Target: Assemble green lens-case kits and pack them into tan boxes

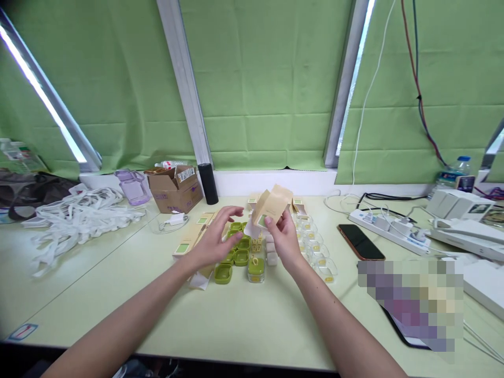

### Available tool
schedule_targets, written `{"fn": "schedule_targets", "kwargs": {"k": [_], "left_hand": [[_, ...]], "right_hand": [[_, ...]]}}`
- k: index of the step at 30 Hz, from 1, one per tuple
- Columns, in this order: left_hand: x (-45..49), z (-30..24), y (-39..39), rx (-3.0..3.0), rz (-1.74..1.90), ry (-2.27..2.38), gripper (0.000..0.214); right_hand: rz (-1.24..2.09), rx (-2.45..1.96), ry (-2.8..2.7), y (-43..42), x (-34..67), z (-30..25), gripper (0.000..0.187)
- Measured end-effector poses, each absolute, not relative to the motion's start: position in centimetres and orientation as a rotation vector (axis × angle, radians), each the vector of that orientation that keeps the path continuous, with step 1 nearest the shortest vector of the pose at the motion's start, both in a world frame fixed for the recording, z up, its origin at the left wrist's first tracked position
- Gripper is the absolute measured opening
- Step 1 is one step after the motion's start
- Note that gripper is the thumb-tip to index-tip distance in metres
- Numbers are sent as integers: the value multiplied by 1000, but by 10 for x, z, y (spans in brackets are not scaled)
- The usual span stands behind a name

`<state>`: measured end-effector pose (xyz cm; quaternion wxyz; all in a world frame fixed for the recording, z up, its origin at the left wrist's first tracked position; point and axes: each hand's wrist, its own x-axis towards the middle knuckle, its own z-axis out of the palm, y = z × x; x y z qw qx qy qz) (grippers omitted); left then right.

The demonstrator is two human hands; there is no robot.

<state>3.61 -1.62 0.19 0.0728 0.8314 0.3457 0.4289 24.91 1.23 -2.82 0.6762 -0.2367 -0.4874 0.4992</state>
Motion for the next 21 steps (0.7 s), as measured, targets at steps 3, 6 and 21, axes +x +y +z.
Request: {"fn": "schedule_targets", "kwargs": {"k": [3, 6, 21], "left_hand": [[46, 4, -7, 2442, 1301, 1054, 66], [51, 1, -3, 2478, 1393, 1035, 59], [26, -25, -2, 3039, 2039, 893, 54]], "right_hand": [[976, -557, -1277, 8, 247, -33, 53], [682, -576, -1504, 4, 249, -35, 52], [-280, -547, -1747, 11, 262, -35, 70]]}}
